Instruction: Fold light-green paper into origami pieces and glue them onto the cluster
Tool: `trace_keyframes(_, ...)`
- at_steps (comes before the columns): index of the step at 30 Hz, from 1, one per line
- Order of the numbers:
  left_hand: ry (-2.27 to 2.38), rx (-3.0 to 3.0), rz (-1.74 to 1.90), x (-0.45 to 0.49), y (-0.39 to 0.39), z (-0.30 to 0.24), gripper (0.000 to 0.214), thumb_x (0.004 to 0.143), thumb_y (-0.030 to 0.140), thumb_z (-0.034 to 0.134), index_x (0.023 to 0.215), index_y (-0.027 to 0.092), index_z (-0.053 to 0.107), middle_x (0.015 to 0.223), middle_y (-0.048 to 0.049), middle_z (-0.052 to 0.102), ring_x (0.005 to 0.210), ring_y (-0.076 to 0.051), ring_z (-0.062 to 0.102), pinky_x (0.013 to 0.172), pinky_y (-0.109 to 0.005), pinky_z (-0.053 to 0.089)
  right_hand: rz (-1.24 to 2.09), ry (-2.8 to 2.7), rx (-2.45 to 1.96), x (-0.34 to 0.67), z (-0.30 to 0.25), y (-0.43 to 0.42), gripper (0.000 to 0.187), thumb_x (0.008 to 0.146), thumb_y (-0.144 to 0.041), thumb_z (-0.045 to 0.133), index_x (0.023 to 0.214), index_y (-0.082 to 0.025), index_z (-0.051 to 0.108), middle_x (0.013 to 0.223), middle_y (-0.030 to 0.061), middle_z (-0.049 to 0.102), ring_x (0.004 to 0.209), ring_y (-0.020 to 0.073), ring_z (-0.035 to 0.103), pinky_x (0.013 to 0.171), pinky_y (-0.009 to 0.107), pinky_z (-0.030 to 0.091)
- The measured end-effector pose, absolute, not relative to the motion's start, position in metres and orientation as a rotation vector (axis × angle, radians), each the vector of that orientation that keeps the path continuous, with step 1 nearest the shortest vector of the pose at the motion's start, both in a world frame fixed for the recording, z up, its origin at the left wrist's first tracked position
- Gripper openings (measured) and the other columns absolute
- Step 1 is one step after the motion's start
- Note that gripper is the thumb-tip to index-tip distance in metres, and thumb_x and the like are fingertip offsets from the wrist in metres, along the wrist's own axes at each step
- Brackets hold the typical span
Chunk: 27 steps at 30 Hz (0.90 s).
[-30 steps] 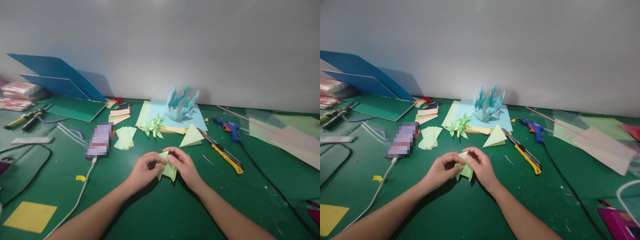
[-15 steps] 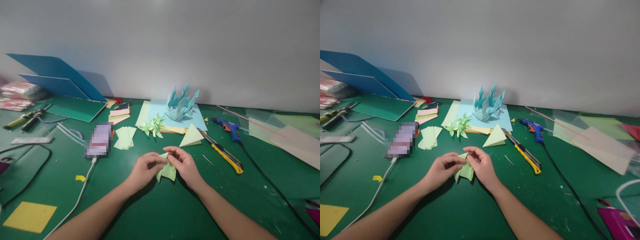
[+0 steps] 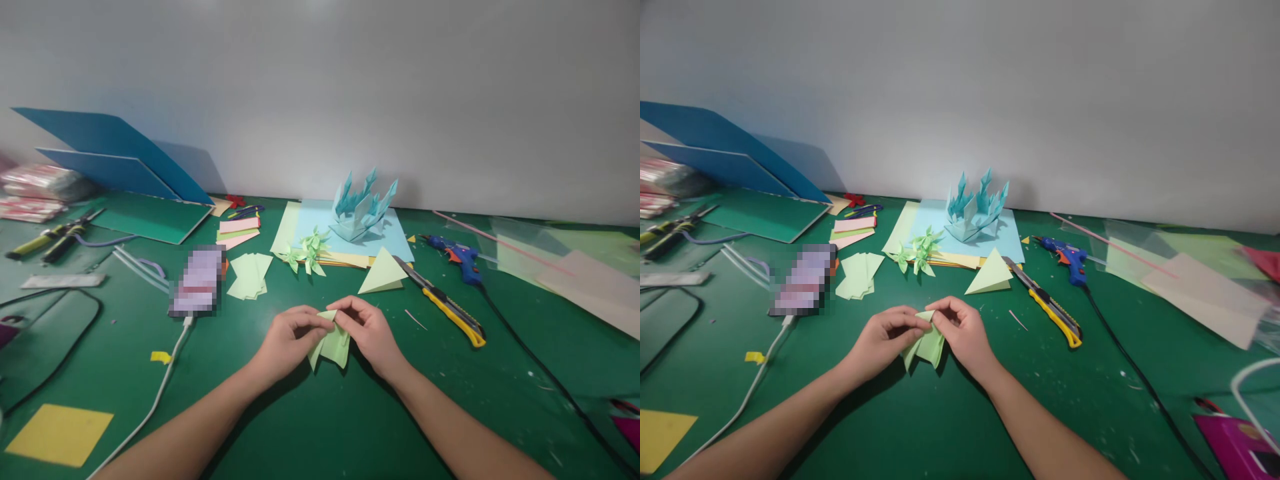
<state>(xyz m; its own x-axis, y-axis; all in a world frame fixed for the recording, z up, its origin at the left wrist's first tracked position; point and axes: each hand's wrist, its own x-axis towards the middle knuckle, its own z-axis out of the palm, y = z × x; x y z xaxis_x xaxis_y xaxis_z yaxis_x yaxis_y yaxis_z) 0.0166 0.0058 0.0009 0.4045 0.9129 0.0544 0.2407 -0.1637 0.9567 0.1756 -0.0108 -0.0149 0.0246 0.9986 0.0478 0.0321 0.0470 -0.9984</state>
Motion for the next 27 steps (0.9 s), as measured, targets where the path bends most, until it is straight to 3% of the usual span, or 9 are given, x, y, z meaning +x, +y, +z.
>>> trace_keyframes(9,1.041,1.720,0.814,0.0164,0.0055,-0.0001,0.018,0.073,0.015,0.057,0.076,0.019,0.075,0.080,-0.0054,0.066,0.063,-0.013,0.059,0.056,-0.024,0.044,1.254,-1.183,-1.159,0.1758,-0.0091,-0.0123,0.026,0.078,-0.041,0.054,0.081,-0.018,0.067,0.062,-0.0001,0.059,0.058,0.0138,0.053,0.056,0.025,0.042)
trace_keyframes(17,1.002,1.841,0.849,0.0171,0.0037,-0.0018,0.022,0.073,0.009,0.055,0.075,0.021,0.074,0.077,-0.0042,0.069,0.069,-0.014,0.062,0.063,-0.024,0.048,1.128,-1.280,-1.269,0.1713,-0.0125,-0.0113,0.019,0.072,-0.035,0.061,0.067,-0.018,0.063,0.065,0.0027,0.065,0.062,0.0160,0.057,0.059,0.028,0.045)
trace_keyframes(27,1.041,1.752,0.874,0.0150,0.0066,0.0022,0.016,0.075,0.016,0.059,0.074,0.021,0.074,0.071,-0.0021,0.066,0.064,-0.013,0.059,0.061,-0.023,0.046,1.166,-0.841,-1.246,0.1761,-0.0172,-0.0055,0.025,0.065,-0.041,0.069,0.072,-0.017,0.067,0.063,-0.0005,0.059,0.057,0.0117,0.050,0.058,0.026,0.043)
